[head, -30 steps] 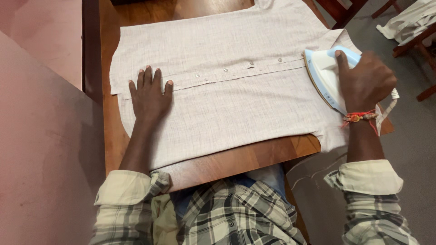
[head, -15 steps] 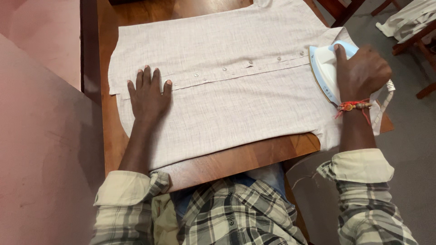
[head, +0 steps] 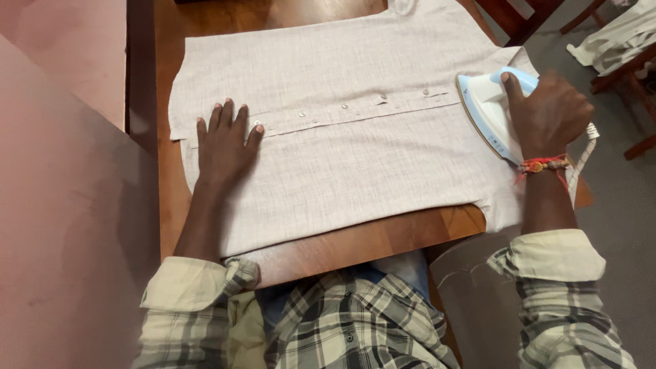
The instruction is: The person irons a white shirt laid flat on a wooden table. They use a blue and white electric iron to smooth the front placket and body of the shirt, moving the iron back and forth while holding the fabric with the left hand.
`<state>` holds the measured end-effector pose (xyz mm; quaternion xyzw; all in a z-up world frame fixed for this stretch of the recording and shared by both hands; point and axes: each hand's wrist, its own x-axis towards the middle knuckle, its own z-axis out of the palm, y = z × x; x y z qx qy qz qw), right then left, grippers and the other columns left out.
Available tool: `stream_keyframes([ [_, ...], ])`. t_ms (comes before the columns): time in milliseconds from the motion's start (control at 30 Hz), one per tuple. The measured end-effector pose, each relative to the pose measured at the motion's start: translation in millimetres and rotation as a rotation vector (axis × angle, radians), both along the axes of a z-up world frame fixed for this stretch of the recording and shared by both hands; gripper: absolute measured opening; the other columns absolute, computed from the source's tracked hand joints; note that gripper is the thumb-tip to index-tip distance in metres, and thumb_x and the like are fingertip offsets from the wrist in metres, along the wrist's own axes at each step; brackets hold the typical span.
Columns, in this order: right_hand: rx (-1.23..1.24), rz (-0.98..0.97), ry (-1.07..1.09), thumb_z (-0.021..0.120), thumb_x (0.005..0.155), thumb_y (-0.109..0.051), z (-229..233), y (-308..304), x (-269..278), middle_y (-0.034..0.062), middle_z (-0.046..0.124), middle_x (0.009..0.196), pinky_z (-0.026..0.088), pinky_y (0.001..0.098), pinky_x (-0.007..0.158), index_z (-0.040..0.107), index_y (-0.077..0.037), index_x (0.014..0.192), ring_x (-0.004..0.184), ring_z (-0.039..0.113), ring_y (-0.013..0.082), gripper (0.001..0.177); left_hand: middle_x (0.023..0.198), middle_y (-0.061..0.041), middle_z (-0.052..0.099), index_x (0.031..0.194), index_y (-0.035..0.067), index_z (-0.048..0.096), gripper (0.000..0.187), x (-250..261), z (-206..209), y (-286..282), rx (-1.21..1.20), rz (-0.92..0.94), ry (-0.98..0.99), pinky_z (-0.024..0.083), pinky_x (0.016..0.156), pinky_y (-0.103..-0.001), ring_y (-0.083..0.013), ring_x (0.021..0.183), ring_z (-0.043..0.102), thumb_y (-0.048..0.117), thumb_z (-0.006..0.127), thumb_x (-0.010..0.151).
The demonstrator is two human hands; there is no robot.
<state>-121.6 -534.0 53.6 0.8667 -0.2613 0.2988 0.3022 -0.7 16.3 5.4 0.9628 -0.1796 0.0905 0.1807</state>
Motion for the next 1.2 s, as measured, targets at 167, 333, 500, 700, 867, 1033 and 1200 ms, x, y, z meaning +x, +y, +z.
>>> stream_keyframes([
  [167,0.137,0.181,-0.004,0.057,0.104,-0.078,9,28,-7,0.0022,0.065,0.065,0.045,0.0356,0.050,0.071,-0.012,0.080,0.052,0.062,0.0177,0.071,0.155,-0.018,0.047,0.133,0.009,0.065,0.041,-3,13,13,-0.168,-0.032,0.012,0.017,0.121,-0.060,-0.0324,0.148,0.036,0.036,0.058,0.102],
  [333,0.182,0.436,0.032,0.059,0.103,-0.073,27,93,-3,0.0020,0.066,0.066,0.043,0.0308,0.044,0.072,-0.012,0.087,0.048,0.059,0.0134,0.065,0.152,-0.016,0.051,0.125,0.009,0.069,0.036,0,14,23,-0.213,0.044,0.045,0.019,0.123,-0.057,-0.0296,0.145,0.041,0.034,0.062,0.101],
  [500,0.280,0.723,0.097,0.066,0.101,-0.072,48,195,-3,0.0039,0.068,0.068,0.046,0.0311,0.043,0.073,-0.010,0.092,0.047,0.059,0.0131,0.063,0.151,-0.020,0.051,0.132,0.006,0.065,0.040,10,-3,22,-0.209,0.012,-0.082,0.021,0.119,-0.059,-0.0343,0.146,0.039,0.032,0.061,0.103],
  [700,0.376,0.872,0.228,0.063,0.097,-0.070,58,289,2,0.0086,0.070,0.069,0.045,0.0328,0.036,0.071,-0.007,0.085,0.042,0.059,0.0147,0.064,0.156,-0.021,0.046,0.141,0.001,0.057,0.044,1,-18,18,-0.274,0.009,-0.040,0.019,0.121,-0.059,-0.0367,0.150,0.033,0.027,0.053,0.105],
  [867,0.390,0.967,0.280,0.061,0.094,-0.069,59,331,9,0.0103,0.068,0.064,0.046,0.0349,0.036,0.070,-0.006,0.081,0.043,0.061,0.0183,0.065,0.158,-0.023,0.042,0.144,-0.002,0.052,0.043,2,-34,22,-0.274,0.006,-0.081,0.017,0.121,-0.059,-0.0387,0.151,0.028,0.020,0.046,0.107],
  [1033,0.396,0.982,0.285,0.061,0.097,-0.065,55,344,17,0.0122,0.068,0.066,0.047,0.0357,0.039,0.068,-0.005,0.079,0.046,0.063,0.0218,0.063,0.163,-0.018,0.041,0.148,0.003,0.053,0.050,-21,-34,26,-0.158,-0.004,-0.115,0.018,0.127,-0.055,-0.0335,0.156,0.028,0.014,0.042,0.100],
  [1200,0.355,0.935,0.165,0.062,0.097,-0.062,50,344,23,0.0106,0.064,0.063,0.046,0.0353,0.038,0.065,-0.007,0.076,0.046,0.062,0.0217,0.059,0.163,-0.019,0.034,0.151,0.002,0.044,0.053,-46,-20,26,-0.002,-0.043,-0.016,0.015,0.123,-0.056,-0.0350,0.153,0.023,0.031,0.036,0.108],
])
